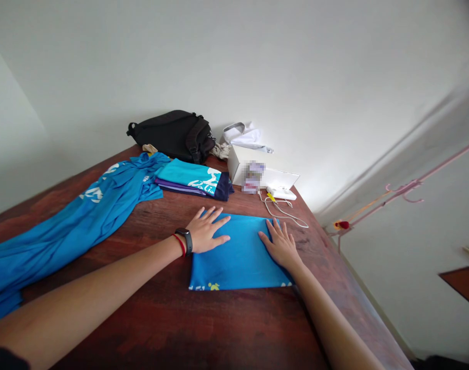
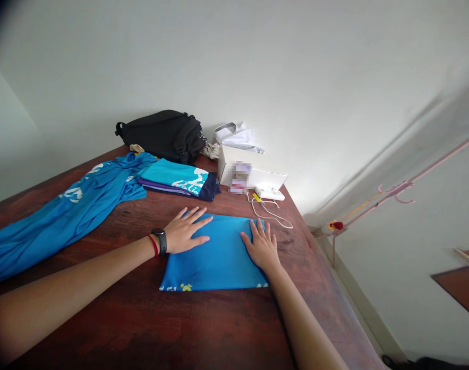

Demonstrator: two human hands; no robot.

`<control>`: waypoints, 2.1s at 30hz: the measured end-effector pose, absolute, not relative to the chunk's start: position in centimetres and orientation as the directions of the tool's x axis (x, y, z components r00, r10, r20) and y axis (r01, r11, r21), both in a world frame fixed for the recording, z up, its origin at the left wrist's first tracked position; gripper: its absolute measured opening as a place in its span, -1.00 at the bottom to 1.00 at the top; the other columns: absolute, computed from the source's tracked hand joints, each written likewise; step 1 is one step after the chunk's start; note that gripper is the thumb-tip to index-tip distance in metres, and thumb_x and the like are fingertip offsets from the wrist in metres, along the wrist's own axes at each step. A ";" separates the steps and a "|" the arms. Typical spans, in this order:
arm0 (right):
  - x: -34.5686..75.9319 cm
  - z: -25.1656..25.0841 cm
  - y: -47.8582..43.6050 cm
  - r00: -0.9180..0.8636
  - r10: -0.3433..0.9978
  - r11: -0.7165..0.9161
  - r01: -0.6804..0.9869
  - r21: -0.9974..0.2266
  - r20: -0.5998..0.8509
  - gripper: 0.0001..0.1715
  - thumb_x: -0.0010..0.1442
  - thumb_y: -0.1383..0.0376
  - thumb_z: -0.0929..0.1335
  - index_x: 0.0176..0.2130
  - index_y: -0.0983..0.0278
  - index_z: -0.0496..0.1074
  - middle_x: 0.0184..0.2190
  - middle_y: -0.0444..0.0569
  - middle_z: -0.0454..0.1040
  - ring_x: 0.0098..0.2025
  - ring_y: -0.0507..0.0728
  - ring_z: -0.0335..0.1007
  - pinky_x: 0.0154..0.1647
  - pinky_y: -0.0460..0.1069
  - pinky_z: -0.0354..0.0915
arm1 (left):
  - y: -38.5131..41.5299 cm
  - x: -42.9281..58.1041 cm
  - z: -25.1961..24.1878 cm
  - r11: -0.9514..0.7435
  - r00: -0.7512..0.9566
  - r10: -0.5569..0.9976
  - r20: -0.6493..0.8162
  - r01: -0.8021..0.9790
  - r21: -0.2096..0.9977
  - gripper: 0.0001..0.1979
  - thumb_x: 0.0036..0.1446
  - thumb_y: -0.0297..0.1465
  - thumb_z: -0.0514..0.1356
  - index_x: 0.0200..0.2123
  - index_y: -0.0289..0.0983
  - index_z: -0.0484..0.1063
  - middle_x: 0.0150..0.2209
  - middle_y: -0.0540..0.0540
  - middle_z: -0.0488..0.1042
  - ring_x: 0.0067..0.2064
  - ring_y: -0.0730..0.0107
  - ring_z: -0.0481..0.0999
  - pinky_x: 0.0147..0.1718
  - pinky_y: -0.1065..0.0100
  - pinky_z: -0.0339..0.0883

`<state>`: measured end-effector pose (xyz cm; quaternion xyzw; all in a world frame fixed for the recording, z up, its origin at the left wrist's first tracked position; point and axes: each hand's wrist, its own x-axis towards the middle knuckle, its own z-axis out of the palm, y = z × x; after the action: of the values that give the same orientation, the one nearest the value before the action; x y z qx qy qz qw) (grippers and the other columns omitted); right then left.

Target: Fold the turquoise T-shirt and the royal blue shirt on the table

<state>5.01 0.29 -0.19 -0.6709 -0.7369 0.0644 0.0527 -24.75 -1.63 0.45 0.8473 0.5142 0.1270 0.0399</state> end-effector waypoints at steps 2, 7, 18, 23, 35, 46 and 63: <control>4.5 0.2 -0.2 -0.106 0.992 0.116 0.975 -0.189 0.062 -0.16 0.38 -0.16 0.08 0.44 0.19 -0.02 0.48 -0.01 -0.20 0.49 0.40 -0.50 0.39 0.44 -0.21 | -1.7 -24.8 0.5 -0.470 0.438 0.879 0.187 0.859 0.201 -0.30 0.28 0.10 0.01 0.38 -0.08 0.16 0.44 -0.19 -0.01 0.43 -0.12 -0.03 0.33 -0.19 -0.18; 1.5 1.5 -3.2 -0.462 0.880 0.474 0.838 -0.269 0.113 -0.23 0.41 -0.12 0.09 0.45 0.11 -0.05 0.49 -0.11 -0.23 0.50 0.28 -0.54 0.44 0.32 -0.24 | -1.7 -24.7 0.1 -0.472 0.431 0.877 0.211 0.856 0.211 -0.31 0.28 0.10 0.03 0.37 -0.06 0.17 0.44 -0.16 0.01 0.44 -0.12 -0.03 0.33 -0.20 -0.18; 0.3 1.3 -4.1 -0.510 0.856 0.481 0.846 -0.228 -0.085 -0.21 0.40 -0.18 0.05 0.45 0.03 -0.12 0.48 -0.14 -0.27 0.49 0.30 -0.49 0.43 0.37 -0.26 | -1.4 -24.8 -0.4 -0.478 0.433 0.873 0.225 0.851 0.217 -0.29 0.28 0.11 0.02 0.38 -0.06 0.14 0.45 -0.16 -0.02 0.44 -0.14 -0.07 0.33 -0.21 -0.20; 1.3 0.8 -3.2 -0.427 0.901 0.405 0.889 -0.212 -0.069 -0.22 0.40 -0.17 0.05 0.45 0.03 -0.11 0.49 -0.14 -0.27 0.49 0.30 -0.49 0.43 0.37 -0.23 | -1.4 -24.7 -0.4 -0.479 0.437 0.873 0.218 0.852 0.210 -0.29 0.27 0.12 0.01 0.38 -0.06 0.14 0.45 -0.18 -0.01 0.44 -0.12 -0.05 0.33 -0.20 -0.20; 1.5 0.7 -2.9 -0.429 0.900 0.406 0.890 -0.208 -0.079 -0.20 0.39 -0.18 0.05 0.45 0.04 -0.11 0.49 -0.14 -0.27 0.49 0.31 -0.47 0.42 0.38 -0.22 | -1.4 -24.7 -0.4 -0.473 0.430 0.877 0.216 0.851 0.227 -0.30 0.27 0.11 0.03 0.37 -0.05 0.16 0.45 -0.15 -0.02 0.43 -0.13 -0.02 0.34 -0.20 -0.21; 1.5 0.9 -3.0 -0.435 0.897 0.414 0.886 -0.209 -0.071 -0.21 0.39 -0.18 0.06 0.45 0.03 -0.08 0.48 -0.13 -0.25 0.49 0.30 -0.44 0.43 0.36 -0.20 | -1.4 -24.7 -0.2 -0.469 0.428 0.879 0.209 0.855 0.222 -0.31 0.28 0.10 0.02 0.37 -0.05 0.16 0.45 -0.15 -0.02 0.43 -0.14 -0.01 0.33 -0.21 -0.20; 6.9 0.1 2.0 0.015 0.998 -0.028 0.974 -0.226 -0.060 -0.10 0.38 -0.19 0.05 0.46 0.26 -0.09 0.48 0.05 -0.20 0.48 0.43 -0.35 0.37 0.47 -0.23 | -1.2 -24.9 0.7 -0.477 0.465 0.877 0.120 0.873 0.102 -0.30 0.34 0.09 -0.08 0.42 -0.07 0.04 0.46 -0.15 -0.07 0.44 -0.08 -0.04 0.34 -0.17 -0.16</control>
<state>6.93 2.01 0.10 -0.7099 -0.6944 0.1012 0.0602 -24.94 -1.21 0.70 0.8558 0.5112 0.0780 0.0128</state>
